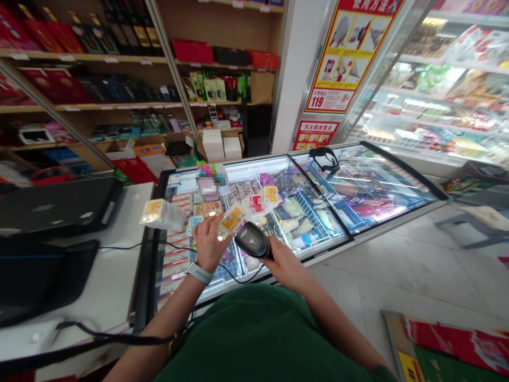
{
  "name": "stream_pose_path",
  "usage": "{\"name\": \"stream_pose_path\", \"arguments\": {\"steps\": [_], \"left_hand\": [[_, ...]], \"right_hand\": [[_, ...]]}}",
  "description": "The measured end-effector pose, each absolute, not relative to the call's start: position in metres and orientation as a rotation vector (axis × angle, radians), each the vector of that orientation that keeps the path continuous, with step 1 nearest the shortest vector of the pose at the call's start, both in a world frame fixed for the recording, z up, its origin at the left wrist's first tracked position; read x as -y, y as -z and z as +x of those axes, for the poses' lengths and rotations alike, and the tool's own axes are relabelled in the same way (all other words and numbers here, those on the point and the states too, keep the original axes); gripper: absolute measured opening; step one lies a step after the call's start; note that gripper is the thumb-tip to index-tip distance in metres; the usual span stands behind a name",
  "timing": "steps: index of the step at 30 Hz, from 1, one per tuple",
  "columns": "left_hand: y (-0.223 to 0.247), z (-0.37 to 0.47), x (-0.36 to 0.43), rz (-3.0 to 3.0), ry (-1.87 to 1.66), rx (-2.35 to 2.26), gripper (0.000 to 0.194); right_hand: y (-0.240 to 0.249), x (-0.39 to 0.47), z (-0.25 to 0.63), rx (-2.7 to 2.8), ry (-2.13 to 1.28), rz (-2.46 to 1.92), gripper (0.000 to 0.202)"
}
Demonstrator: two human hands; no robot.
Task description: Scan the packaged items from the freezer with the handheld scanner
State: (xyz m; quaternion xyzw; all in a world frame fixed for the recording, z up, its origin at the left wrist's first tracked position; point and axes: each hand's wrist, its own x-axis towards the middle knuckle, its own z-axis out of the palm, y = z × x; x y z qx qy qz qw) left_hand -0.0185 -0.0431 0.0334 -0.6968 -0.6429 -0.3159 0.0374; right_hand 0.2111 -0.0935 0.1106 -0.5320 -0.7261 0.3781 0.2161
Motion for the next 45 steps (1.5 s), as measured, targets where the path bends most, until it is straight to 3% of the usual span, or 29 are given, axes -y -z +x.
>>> {"name": "stream_pose_path", "arguments": {"steps": [31, 36, 45], "left_hand": [[-0.029, -0.018, 0.046, -2.156, 0.949, 2.074, 0.059], [-0.012, -0.032, 0.039, -1.971, 1.009, 2.383, 0.063], [0.040, -0.091, 0.022, -1.488, 0.795, 2.821, 0.063]], "right_hand": [[-0.104, 0.092, 0.209, 2.012, -1.085, -1.500, 0.030], [-0.101, 0.093, 0.211, 2.001, -1.095, -1.434, 0.035], [-0.097, 0.098, 0.219, 1.989, -1.126, -1.526, 0.025]]}}
